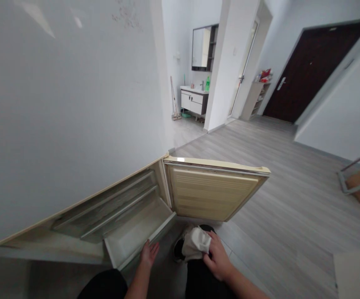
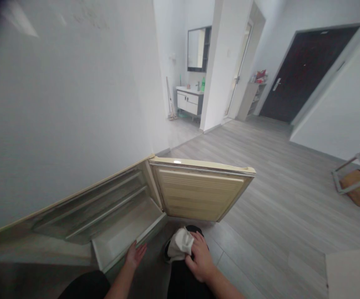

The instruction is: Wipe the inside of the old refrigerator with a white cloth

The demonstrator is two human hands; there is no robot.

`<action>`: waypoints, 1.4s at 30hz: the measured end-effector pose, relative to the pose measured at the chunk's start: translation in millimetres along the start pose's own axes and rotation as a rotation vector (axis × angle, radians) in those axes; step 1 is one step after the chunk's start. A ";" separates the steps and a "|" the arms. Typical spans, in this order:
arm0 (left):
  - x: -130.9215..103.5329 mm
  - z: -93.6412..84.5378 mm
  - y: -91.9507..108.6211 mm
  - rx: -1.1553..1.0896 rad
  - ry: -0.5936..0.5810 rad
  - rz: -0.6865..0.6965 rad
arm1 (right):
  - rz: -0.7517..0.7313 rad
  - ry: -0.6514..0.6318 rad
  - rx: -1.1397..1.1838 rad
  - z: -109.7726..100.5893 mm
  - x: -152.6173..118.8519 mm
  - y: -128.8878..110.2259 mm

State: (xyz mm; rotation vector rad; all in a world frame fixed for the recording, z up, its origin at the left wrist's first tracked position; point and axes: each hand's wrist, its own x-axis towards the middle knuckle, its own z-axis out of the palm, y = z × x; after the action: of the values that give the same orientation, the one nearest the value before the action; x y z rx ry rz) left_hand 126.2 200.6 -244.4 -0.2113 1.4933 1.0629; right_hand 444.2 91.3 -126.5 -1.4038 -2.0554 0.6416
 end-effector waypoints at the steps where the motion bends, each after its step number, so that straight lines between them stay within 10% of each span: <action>1: -0.6 -2.5 -0.2 -0.029 -0.004 0.001 | -0.019 -0.035 0.016 -2.9 14.4 -10.1; 10: -10.4 -13.9 6.0 -0.203 -0.023 -0.022 | -0.052 -0.074 0.049 -3.7 33.9 -23.7; 27: -20.6 34.0 55.2 -0.335 -0.017 0.067 | -0.034 -0.063 -0.055 3.6 18.8 -6.2; 42: 10.0 54.9 130.0 -0.254 0.099 0.131 | 0.161 0.176 -0.138 5.1 -47.3 109.2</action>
State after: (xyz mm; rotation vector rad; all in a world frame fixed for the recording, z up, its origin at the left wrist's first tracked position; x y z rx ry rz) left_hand 74.4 316.5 -182.0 -0.3524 1.4737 1.3654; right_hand 527.5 83.2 -211.2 -1.6555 -1.8928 0.4289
